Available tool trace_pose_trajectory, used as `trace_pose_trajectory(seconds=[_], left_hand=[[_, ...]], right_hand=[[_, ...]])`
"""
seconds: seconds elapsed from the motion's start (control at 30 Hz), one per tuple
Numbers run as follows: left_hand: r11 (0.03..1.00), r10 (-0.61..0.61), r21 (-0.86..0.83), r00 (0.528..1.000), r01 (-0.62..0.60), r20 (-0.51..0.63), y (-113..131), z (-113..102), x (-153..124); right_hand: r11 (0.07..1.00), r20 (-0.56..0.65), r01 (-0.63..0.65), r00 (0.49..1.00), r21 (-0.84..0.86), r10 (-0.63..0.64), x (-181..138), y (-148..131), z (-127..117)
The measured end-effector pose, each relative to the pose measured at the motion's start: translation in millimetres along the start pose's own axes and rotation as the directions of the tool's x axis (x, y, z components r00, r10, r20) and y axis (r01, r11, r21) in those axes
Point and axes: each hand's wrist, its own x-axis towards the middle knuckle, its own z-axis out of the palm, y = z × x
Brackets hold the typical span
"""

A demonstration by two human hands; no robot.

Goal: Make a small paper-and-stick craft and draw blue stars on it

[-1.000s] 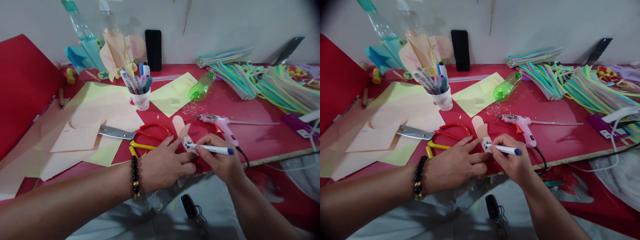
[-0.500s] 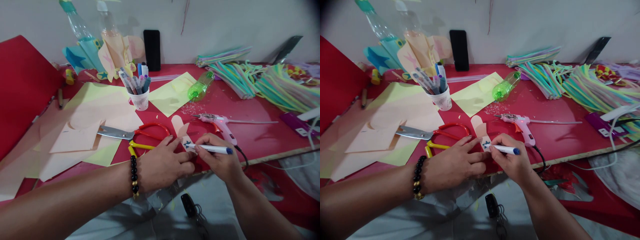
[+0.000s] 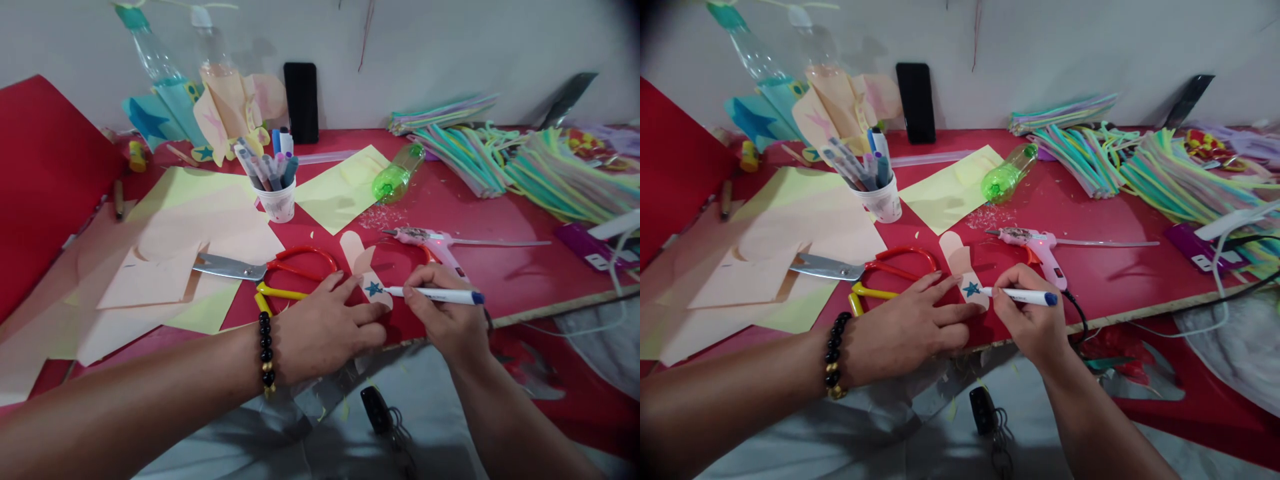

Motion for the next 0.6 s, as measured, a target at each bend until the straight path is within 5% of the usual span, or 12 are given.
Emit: trace_pose_trajectory(seconds=[0.6], left_hand=[[0.999,-0.016,-0.045,0.999,0.017,0.030,0.2,0.8,-1.0]], right_hand=[[1.000,0.134,0.000,0.991,-0.001,0.001,5.5,-5.5,0.9]])
